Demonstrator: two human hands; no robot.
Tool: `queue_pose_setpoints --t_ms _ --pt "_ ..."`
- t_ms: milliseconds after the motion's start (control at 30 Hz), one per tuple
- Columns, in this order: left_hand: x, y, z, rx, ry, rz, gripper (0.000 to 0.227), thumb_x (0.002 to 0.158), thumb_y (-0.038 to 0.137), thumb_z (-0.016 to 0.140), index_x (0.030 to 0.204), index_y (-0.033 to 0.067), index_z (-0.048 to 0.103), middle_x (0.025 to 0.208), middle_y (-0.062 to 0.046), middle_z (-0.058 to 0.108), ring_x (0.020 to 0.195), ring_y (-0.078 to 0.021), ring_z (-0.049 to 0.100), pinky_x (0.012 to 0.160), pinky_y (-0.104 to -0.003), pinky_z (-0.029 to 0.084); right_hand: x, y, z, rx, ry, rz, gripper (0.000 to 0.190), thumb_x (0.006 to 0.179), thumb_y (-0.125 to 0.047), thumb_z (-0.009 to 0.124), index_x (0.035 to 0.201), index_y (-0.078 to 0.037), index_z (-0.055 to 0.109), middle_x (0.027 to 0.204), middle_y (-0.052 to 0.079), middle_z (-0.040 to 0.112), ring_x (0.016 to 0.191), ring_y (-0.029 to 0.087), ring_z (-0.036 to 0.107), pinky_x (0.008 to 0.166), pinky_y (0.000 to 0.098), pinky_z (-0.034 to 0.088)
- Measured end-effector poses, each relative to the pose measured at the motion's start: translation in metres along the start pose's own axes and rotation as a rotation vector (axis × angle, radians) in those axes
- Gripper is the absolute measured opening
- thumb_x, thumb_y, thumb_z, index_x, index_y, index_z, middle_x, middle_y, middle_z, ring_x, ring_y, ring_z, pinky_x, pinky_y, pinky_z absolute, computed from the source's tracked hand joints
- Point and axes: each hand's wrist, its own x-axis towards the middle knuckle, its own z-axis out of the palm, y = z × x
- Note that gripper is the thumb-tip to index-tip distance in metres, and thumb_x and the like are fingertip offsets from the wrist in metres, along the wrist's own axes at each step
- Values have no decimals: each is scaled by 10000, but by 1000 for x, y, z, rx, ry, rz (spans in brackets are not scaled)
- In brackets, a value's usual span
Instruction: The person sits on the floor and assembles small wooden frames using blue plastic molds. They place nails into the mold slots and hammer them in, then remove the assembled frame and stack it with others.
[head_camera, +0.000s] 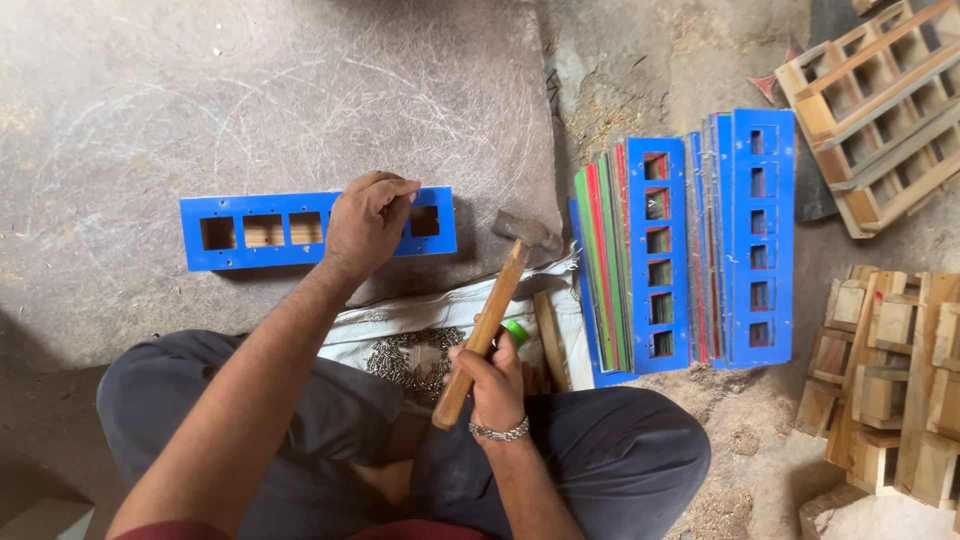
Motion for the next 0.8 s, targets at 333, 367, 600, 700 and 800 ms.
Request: queue_pose_setpoints --t_ms 333,367,600,700,800 --pt "6 4 -4 47 -9 2 101 941 124 742 1031 110 786 1017 -45 729 940 -223 707 820 -360 583 -4 -22 4 397 -88 173 470 964 -178 555 1422 -162 446 860 47 582 676 149 602 558 321 545" --pt "6 4 -5 45 -14 2 110 935 126 744 1035 116 789 1013 -43 728 937 -219 708 823 -359 584 -3 -24 4 363 -68 168 429 977 -168 558 1386 -148 430 857 46 581 655 139 586 536 309 528" --pt "8 4 -6 22 -23 -34 122 929 147 753 1043 136 795 1031 -37 726 948 -221 701 827 -357 573 -11 -26 16 -237 87 -96 643 939 -78 585 1526 -79 324 716 29 539 477 81 477 378 244 438" --pt "3 1 -5 26 -11 -38 105 939 152 747 1030 140 797 1051 -36 729 973 -228 699 833 -358 571 -18 -24 18 -468 123 -252 743 933 -91 627 1597 -51 297 812 115 614 536 141 508 436 274 456" --pt "0 -1 -3 46 13 4 98 940 150 737 1018 137 795 1055 -34 736 998 -242 700 853 -370 570 -22 -28 17 -986 139 -799 724 967 -130 650 1594 12 317 1256 278 597 1043 368 592 832 412 510"
